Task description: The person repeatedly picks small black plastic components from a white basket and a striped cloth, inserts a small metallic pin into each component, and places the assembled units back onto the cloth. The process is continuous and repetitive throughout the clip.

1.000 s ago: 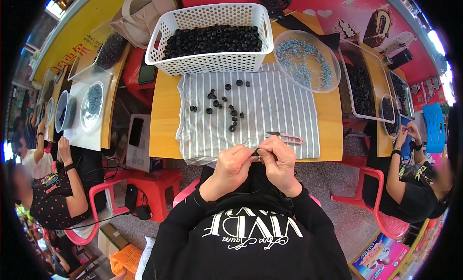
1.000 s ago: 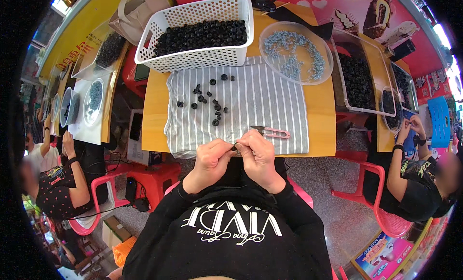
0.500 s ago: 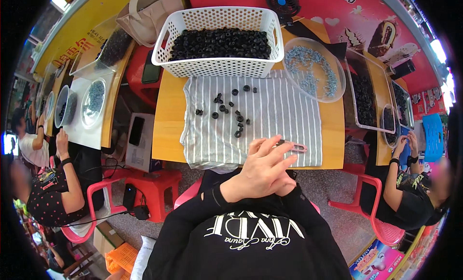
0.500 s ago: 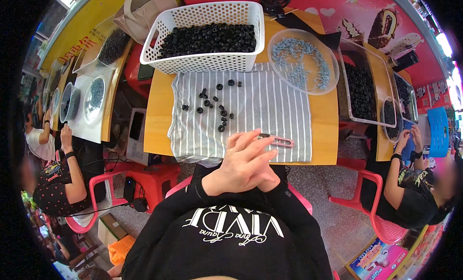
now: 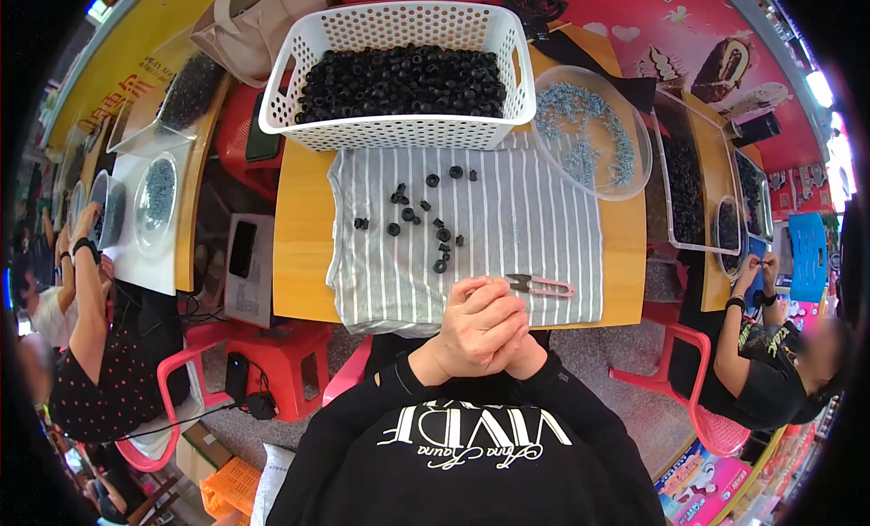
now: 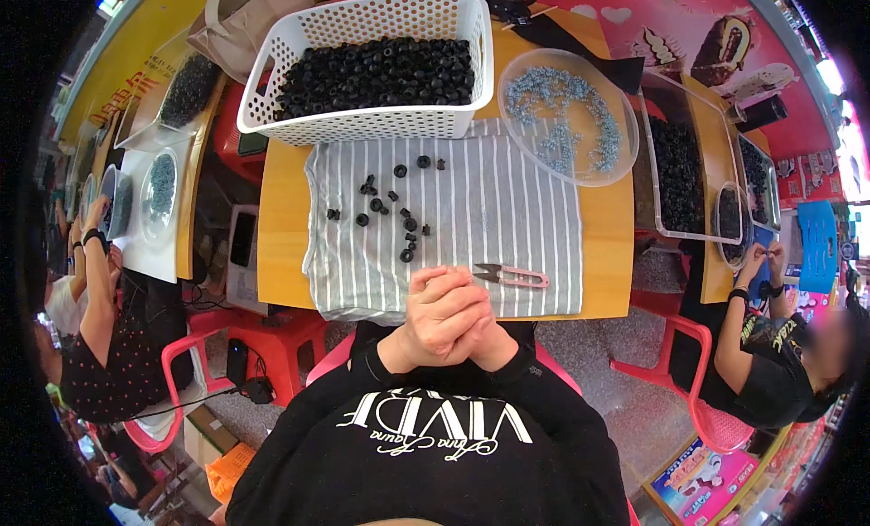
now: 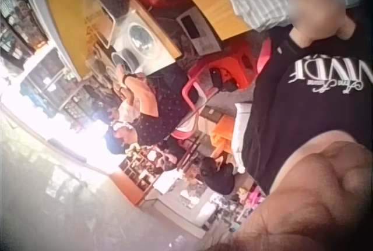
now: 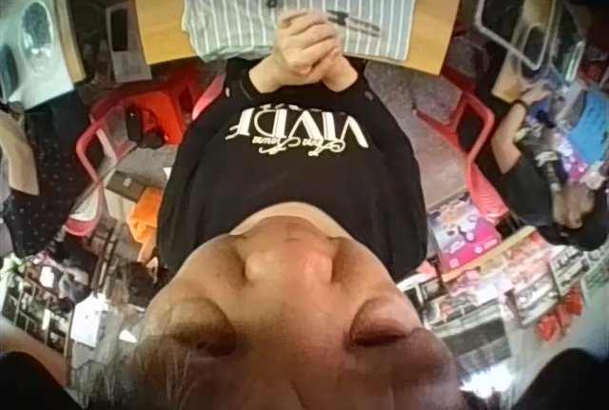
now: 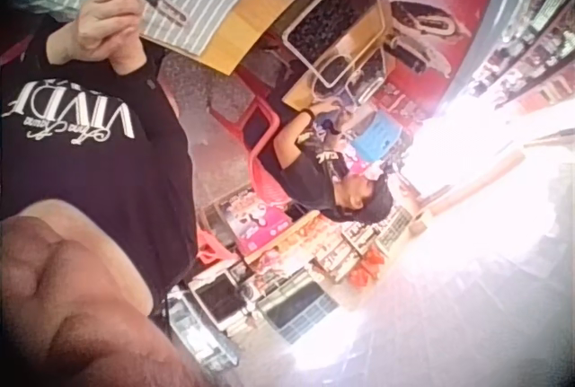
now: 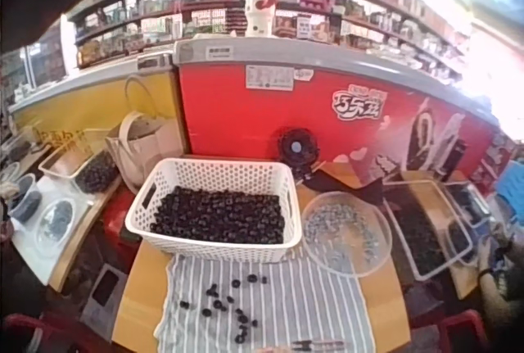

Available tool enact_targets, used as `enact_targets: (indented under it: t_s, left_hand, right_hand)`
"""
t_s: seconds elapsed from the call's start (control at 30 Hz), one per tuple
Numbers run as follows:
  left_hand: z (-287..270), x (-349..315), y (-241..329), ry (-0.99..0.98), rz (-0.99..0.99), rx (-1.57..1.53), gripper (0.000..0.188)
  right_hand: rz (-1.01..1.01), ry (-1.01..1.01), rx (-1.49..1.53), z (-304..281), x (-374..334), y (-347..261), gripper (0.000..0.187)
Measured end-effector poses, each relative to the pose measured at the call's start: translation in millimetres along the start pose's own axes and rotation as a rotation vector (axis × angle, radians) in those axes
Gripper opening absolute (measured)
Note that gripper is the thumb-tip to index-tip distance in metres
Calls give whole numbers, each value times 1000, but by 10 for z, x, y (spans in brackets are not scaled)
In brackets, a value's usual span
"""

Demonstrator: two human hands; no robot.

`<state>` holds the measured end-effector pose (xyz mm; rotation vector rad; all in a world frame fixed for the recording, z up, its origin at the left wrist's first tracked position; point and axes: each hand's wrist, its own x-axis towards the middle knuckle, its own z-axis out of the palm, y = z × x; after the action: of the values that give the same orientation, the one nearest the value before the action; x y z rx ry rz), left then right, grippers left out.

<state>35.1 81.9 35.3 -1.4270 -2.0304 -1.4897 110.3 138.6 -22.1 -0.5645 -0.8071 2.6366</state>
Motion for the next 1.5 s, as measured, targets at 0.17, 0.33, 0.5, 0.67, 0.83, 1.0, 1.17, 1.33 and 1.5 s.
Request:
enact_targets:
  t_s: [0.17, 0.33, 0.5, 0.67, 0.83, 1.0, 1.17, 1.33, 1.5]
  left_hand:
    - [-65, -21, 5, 8, -36, -64, 32]
    - [-357, -4, 42, 76, -214, -50, 31]
    - [-444, -108, 49, -74, -339, -349, 38]
    - [-458, -204, 215, -58, -328, -378, 36]
    - [-482, -305, 434, 19, -243, -252, 37]
    - [-517, -412, 567, 61, 34, -58, 37]
    - [-557, -451, 666, -32, 118, -26, 36]
    - [-606, -516, 689, -28, 154, 28, 35]
    - [-624, -518, 705, -19, 166, 21, 33]
  right_hand:
    - [-501, -250, -999, 38, 237, -420, 14]
    - [-333, -248, -982, 283, 210, -863, 10]
    - [22, -341, -459, 206, 117, -1007, 8]
    - [9, -397, -369, 169, -60, -938, 9]
    - [-110, -487, -483, 254, -322, -974, 21]
    - [-50, -571, -456, 231, -517, -1021, 28]
    - [53, -538, -498, 101, -587, -1024, 23]
    - [94, -512, -653, 174, -685, -1032, 14]
    - [90, -555, -819, 300, -726, -1091, 10]
